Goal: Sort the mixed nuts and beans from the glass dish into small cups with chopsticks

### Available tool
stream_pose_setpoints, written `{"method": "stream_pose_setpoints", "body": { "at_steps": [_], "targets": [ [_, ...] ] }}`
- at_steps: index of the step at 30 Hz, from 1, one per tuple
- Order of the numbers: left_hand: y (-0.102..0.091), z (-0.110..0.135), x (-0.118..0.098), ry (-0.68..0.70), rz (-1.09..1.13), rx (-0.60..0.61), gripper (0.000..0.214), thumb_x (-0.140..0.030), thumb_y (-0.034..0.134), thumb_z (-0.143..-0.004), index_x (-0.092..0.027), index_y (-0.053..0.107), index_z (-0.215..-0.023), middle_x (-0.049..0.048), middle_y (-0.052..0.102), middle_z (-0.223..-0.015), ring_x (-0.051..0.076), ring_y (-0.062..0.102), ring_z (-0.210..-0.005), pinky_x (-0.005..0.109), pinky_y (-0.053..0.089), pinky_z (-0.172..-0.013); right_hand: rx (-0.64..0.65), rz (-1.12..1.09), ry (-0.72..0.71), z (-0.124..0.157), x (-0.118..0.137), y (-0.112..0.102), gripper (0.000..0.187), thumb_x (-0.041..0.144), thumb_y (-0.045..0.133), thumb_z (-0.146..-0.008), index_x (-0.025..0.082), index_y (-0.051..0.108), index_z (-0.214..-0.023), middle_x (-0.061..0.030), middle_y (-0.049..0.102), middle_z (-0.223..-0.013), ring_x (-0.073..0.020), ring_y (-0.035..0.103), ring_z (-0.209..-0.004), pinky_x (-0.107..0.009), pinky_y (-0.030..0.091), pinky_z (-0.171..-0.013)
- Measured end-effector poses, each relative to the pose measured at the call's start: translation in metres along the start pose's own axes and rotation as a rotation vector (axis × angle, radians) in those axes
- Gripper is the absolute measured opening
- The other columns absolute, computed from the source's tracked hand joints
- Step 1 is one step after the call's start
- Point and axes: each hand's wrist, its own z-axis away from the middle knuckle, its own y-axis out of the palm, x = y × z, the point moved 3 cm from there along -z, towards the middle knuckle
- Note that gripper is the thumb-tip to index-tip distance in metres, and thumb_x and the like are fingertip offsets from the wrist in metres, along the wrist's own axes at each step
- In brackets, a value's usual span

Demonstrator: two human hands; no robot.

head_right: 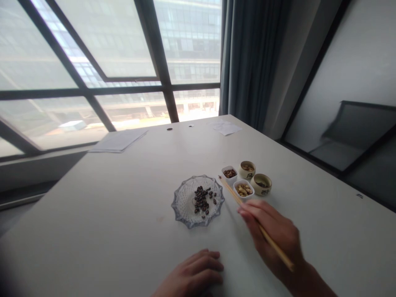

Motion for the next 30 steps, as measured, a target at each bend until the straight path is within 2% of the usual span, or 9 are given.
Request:
{"method": "stream_pose_setpoints", "body": {
  "at_steps": [3, 5, 10, 14, 18, 21, 23, 26, 30],
  "targets": [
    [0.000, -0.001, -0.001, -0.016, 0.006, 0.000, 0.015, -0.030, 0.060, -0.111, -0.024, 0.062, -0.124, 0.0094, 0.076, -0.124, 0.024, 0.068, -0.132, 0.032, 0.049, -0.121, -0.112, 0.158, 0.172, 0.008, -0.006, -0.046, 0.021, 0.025, 0.061, -0.106, 0.031, 0.078, -0.097, -0.0020, 0.084, -0.093, -0.0241, 0.080, -0.088, -0.039, 0.062, -0.085],
    [0.001, 0.000, 0.000, -0.022, 0.004, 0.000, 0.015, -0.027, 0.060, -0.109, -0.025, 0.062, -0.124, 0.0093, 0.076, -0.125, 0.024, 0.067, -0.133, 0.033, 0.049, -0.121, -0.156, 0.219, 0.268, 0.012, -0.016, -0.062, 0.023, 0.030, 0.058, -0.108, 0.030, 0.078, -0.097, -0.0036, 0.083, -0.091, -0.0252, 0.079, -0.086, -0.041, 0.059, -0.084],
    [0.002, 0.001, 0.001, -0.032, 0.003, 0.008, 0.022, -0.021, 0.061, -0.106, -0.025, 0.061, -0.127, 0.0094, 0.075, -0.129, 0.025, 0.065, -0.137, 0.036, 0.048, -0.123, -0.133, 0.185, 0.307, 0.016, -0.048, -0.063, 0.026, 0.039, 0.060, -0.108, 0.027, 0.076, -0.092, -0.0039, 0.080, -0.084, -0.0247, 0.077, -0.076, -0.040, 0.056, -0.078],
    [0.001, 0.001, 0.000, -0.030, 0.013, -0.003, 0.022, -0.020, 0.061, -0.104, -0.025, 0.062, -0.125, 0.0090, 0.075, -0.127, 0.024, 0.066, -0.136, 0.034, 0.048, -0.122, -0.163, 0.062, 0.320, 0.012, -0.036, -0.040, 0.021, 0.034, 0.062, -0.108, 0.027, 0.077, -0.095, -0.0033, 0.081, -0.086, -0.0228, 0.078, -0.075, -0.036, 0.060, -0.076],
    [0.001, 0.000, 0.000, -0.034, -0.001, -0.002, 0.021, -0.019, 0.064, -0.103, -0.024, 0.063, -0.123, 0.0087, 0.075, -0.126, 0.024, 0.066, -0.135, 0.033, 0.048, -0.122, 0.012, -0.305, 0.292, 0.001, -0.011, 0.012, 0.023, 0.030, 0.061, -0.108, 0.026, 0.078, -0.093, -0.0042, 0.079, -0.085, -0.0208, 0.077, -0.073, -0.030, 0.063, -0.064],
    [0.001, 0.000, 0.000, -0.004, -0.010, -0.001, 0.018, -0.021, 0.061, -0.107, -0.023, 0.062, -0.124, 0.0095, 0.076, -0.127, 0.024, 0.066, -0.136, 0.034, 0.046, -0.124, 0.127, -0.393, 0.273, -0.005, -0.009, 0.050, 0.026, 0.031, 0.061, -0.108, 0.024, 0.077, -0.089, -0.0046, 0.078, -0.082, -0.0196, 0.075, -0.073, -0.030, 0.062, -0.066],
    [0.002, 0.001, 0.001, 0.010, -0.015, 0.006, 0.016, -0.026, 0.060, -0.110, -0.022, 0.062, -0.125, 0.0101, 0.076, -0.128, 0.023, 0.066, -0.137, 0.034, 0.044, -0.126, 0.169, -0.412, 0.277, -0.008, -0.013, 0.068, 0.027, 0.033, 0.061, -0.109, 0.023, 0.076, -0.088, -0.0043, 0.076, -0.080, -0.0184, 0.073, -0.069, -0.030, 0.061, -0.064],
    [0.003, 0.003, 0.003, 0.008, -0.025, 0.021, 0.018, -0.033, 0.062, -0.112, -0.022, 0.063, -0.127, 0.0096, 0.076, -0.129, 0.023, 0.065, -0.139, 0.034, 0.042, -0.127, 0.195, -0.419, 0.290, -0.011, -0.020, 0.082, 0.029, 0.034, 0.061, -0.109, 0.023, 0.074, -0.085, -0.0036, 0.075, -0.078, -0.0177, 0.072, -0.066, -0.030, 0.059, -0.062],
    [0.002, 0.004, 0.003, -0.013, -0.040, 0.029, 0.017, -0.032, 0.062, -0.113, -0.023, 0.063, -0.127, 0.0085, 0.077, -0.130, 0.023, 0.065, -0.139, 0.032, 0.041, -0.128, 0.196, -0.413, 0.272, -0.010, -0.020, 0.086, 0.028, 0.032, 0.061, -0.109, 0.022, 0.074, -0.085, -0.0044, 0.075, -0.080, -0.0178, 0.071, -0.068, -0.030, 0.056, -0.064]
  ]
}}
